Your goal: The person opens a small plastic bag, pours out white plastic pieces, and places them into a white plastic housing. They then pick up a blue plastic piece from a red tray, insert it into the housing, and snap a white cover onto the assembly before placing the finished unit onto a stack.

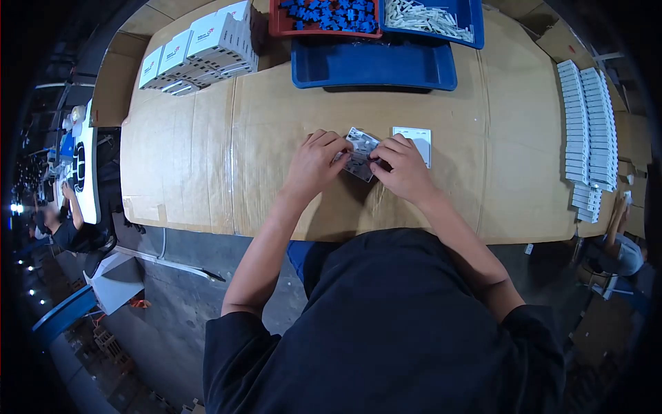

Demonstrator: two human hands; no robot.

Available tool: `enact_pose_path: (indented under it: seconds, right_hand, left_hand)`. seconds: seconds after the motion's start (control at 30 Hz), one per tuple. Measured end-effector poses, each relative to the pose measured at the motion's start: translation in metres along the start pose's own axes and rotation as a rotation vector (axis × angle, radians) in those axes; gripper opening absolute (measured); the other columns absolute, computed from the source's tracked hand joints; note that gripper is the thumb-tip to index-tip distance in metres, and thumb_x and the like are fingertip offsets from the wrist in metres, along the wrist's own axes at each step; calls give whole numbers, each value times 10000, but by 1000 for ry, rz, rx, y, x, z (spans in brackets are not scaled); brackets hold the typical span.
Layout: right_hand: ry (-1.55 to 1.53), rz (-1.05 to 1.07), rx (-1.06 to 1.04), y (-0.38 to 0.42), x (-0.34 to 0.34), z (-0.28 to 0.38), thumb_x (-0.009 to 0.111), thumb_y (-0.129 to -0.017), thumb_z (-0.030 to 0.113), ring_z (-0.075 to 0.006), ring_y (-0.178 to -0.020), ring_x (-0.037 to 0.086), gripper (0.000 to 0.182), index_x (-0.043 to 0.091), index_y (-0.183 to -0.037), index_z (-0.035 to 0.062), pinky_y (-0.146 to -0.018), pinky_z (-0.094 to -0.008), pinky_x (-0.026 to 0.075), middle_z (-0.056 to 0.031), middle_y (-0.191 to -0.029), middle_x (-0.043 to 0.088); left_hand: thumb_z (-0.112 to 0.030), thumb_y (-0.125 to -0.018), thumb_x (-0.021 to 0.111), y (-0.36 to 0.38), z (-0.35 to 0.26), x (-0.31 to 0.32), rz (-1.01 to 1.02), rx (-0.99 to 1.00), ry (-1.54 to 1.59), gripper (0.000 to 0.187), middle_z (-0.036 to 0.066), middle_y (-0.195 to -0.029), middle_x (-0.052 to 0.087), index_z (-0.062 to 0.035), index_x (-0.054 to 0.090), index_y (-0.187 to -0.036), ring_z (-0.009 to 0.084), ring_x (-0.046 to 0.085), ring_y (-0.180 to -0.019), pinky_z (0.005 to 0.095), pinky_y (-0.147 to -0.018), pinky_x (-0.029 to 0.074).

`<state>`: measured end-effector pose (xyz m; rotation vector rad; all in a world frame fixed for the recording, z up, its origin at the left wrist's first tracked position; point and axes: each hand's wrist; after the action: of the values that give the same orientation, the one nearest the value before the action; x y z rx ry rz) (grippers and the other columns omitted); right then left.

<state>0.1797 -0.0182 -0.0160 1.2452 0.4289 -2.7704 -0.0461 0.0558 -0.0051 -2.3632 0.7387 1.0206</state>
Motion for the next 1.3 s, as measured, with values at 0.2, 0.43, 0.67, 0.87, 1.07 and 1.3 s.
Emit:
enact_pose_path:
  seconds: [0.2,0.43,0.67,0.87,1.07,1.3]
  right_hand:
    - [10,-14,-16,-4,-6,4,785,-795,129,-247,-944,580,99,751,-848,52,-866,-384,472,-25,-951,642]
    - [104,98,-30,4,-6,13,754,-845,152,-206,-989,590,95,764,-857,58,-880,-388,426,-17,-971,656]
    - [156,114,-33,8,-3,19,738,-864,144,-196,-983,622,118,765,-957,76,-854,-382,417,-20,-972,669]
    - [108,138,-49,4,-7,20,730,-838,101,-205,-989,639,224,765,-1059,101,-849,-377,425,-26,-987,672]
    - [164,273,-117,-4,-15,16,713,-826,70,-197,-1045,633,253,762,-1071,111,-879,-388,423,-30,-1045,659]
    - [187,290,-262,-40,-36,13,689,-904,136,-236,-990,635,173,751,-1064,113,-869,-420,435,-54,-951,648]
  left_hand:
    - [-144,-810,784,5,7,-5,47,158,14,261,51,-1097,679,-82,735,-1059,265,634,-1083,407,-959,513]
    - [-186,-748,835,24,12,-2,67,241,-67,381,55,-1176,678,-83,719,-1097,282,620,-1169,404,-1007,506]
    - [-169,-712,838,39,12,13,-1,205,-98,449,53,-1167,666,-79,700,-1130,286,613,-1140,409,-993,497]
    - [-153,-670,836,42,-3,15,-18,97,-69,483,80,-1143,650,-48,685,-1117,302,592,-1124,422,-994,485]
    - [-80,-660,814,48,-21,19,-51,-35,8,519,133,-1207,620,-25,659,-1152,353,577,-1150,446,-992,503]
    - [-323,-746,883,52,-33,23,-171,-196,5,834,166,-1504,463,-80,487,-1437,365,439,-1399,560,-1183,311]
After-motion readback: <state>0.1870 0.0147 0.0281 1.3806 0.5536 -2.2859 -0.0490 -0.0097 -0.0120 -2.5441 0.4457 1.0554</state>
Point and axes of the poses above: each hand's wrist, its own y-axis away from the middle knuckle, its own x-axis out of the palm, z = x × y
